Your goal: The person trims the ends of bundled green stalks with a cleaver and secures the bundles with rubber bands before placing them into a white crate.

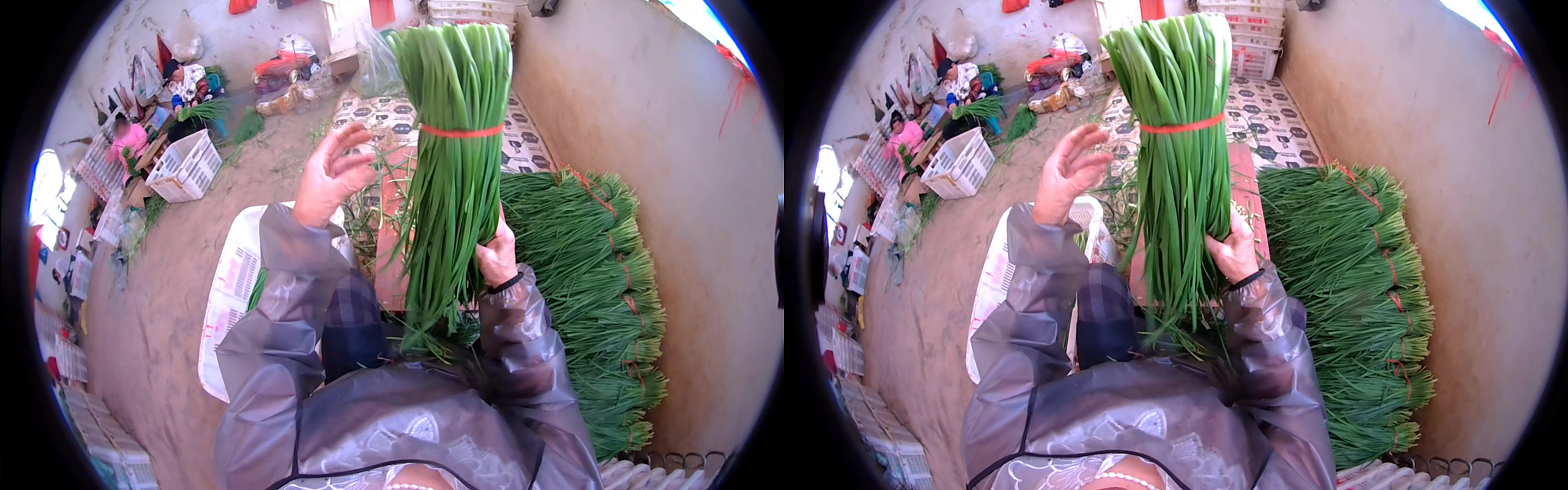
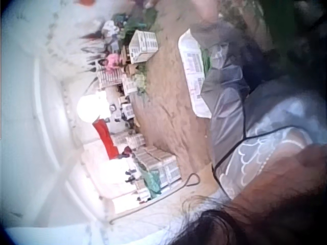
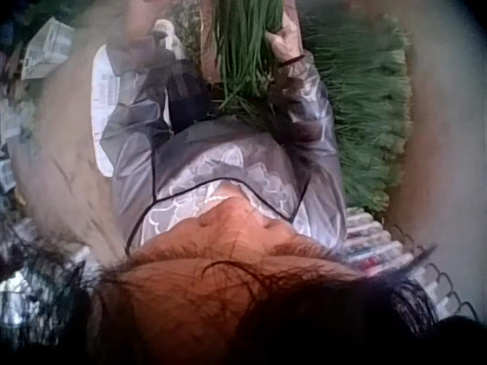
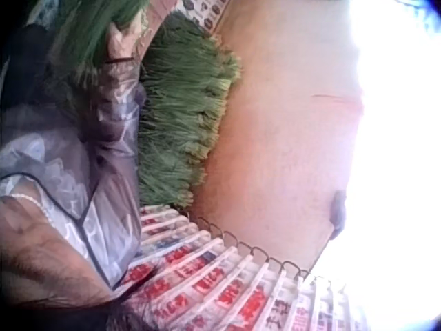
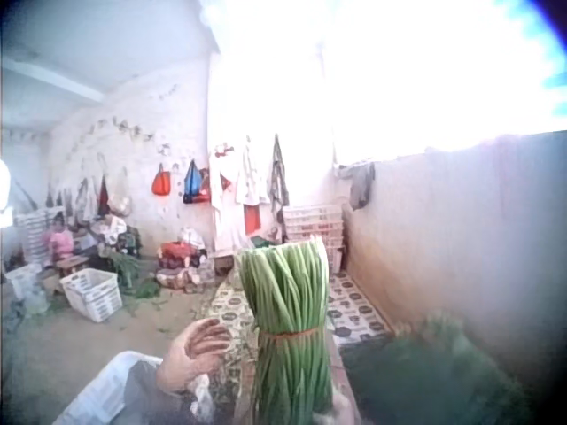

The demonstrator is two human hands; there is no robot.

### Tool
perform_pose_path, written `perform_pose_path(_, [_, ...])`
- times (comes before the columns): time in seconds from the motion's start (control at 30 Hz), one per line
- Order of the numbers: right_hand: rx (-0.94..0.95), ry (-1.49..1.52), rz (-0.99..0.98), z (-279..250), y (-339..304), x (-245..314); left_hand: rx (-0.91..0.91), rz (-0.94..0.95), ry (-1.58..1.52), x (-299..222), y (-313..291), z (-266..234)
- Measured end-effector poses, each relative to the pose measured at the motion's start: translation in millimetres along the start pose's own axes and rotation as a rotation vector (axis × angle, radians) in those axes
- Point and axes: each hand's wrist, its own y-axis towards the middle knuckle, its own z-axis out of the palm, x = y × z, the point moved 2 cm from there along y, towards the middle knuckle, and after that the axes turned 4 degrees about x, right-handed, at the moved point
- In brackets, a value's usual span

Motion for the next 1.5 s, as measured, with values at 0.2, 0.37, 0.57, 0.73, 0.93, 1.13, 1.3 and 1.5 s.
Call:
perform_pose_path(0.2, [0.243,0.070,0.175,17,17,52,0.138,0.094,-0.377,30,-8,49])
perform_pose_path(0.37, [0.552,0.175,0.420,9,46,37,-0.077,-0.114,-0.587,55,-23,31])
perform_pose_path(0.57, [0.561,-0.205,0.247,10,57,17,-0.284,-0.200,-0.645,102,-32,3])
perform_pose_path(0.73, [0.539,-0.521,0.299,50,23,19,-0.338,-0.355,-0.846,127,-39,-15])
perform_pose_path(0.93, [0.817,-0.729,0.405,-21,19,-30,-0.475,-0.311,-0.788,155,-62,-50])
perform_pose_path(1.13, [0.556,0.061,0.062,8,40,56,-0.458,-0.338,-0.764,144,-82,-44])
perform_pose_path(1.3, [0.615,-0.356,-0.115,79,10,29,-0.418,-0.382,-0.791,139,-91,-29])
perform_pose_path(1.5, [0.549,-0.255,-0.064,73,1,4,-0.360,-0.403,-0.837,156,-104,-34])
